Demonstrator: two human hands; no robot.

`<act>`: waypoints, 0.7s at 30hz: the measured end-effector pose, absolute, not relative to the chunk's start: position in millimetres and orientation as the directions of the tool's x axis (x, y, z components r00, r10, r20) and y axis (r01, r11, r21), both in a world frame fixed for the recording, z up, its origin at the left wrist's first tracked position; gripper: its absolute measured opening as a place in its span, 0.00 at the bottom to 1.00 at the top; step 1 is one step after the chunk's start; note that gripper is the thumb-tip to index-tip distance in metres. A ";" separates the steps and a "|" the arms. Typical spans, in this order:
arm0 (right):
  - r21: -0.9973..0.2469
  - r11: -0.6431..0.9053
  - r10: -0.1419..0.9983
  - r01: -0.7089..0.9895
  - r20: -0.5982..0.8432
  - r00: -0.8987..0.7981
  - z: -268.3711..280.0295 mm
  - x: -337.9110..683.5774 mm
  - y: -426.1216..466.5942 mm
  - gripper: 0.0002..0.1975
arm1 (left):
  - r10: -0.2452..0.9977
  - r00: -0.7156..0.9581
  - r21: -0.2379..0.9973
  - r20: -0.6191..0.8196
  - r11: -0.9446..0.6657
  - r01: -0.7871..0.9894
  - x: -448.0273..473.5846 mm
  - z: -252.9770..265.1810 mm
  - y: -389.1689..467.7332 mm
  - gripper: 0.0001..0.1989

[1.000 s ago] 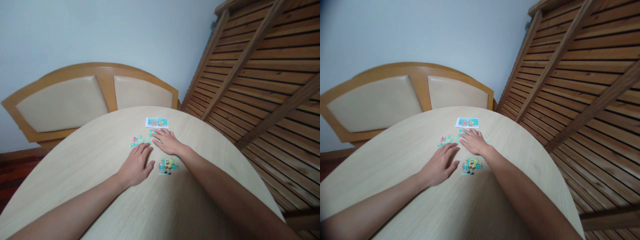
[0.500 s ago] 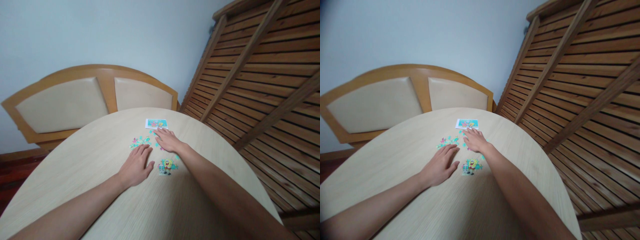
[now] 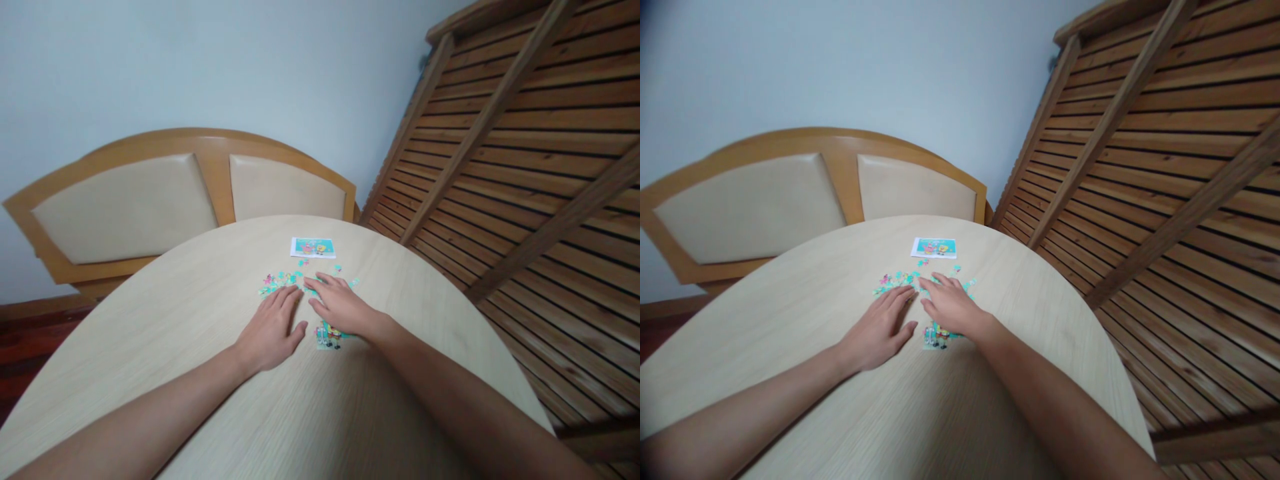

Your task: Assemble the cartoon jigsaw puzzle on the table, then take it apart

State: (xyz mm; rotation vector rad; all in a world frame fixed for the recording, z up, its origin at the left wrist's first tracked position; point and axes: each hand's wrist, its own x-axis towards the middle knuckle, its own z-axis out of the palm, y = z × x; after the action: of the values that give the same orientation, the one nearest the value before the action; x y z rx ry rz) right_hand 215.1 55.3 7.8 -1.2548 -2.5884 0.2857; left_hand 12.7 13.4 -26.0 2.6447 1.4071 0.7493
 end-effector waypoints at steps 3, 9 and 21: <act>-0.328 0.639 0.756 0.696 0.104 -0.646 7.6 221.7 43.1 0.25 | 0.792 0.482 0.257 0.375 -0.589 0.766 12.6 -25.7 13.6 0.27; -0.381 0.666 0.734 0.641 0.186 -0.653 1.1 240.7 28.7 0.23 | 0.781 0.516 0.226 0.353 -0.606 0.763 12.1 -21.5 11.8 0.22; -0.393 0.754 0.645 0.527 0.287 -0.708 -5.3 253.8 17.9 0.13 | 0.741 0.537 0.292 0.403 -0.661 0.692 12.3 -10.8 8.5 0.10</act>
State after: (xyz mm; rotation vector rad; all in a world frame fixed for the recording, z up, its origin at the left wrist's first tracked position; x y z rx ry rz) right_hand 253.8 17.9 -5.3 -0.8929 -2.5427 0.3966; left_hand 12.3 8.5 -10.8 2.6686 1.2471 0.7710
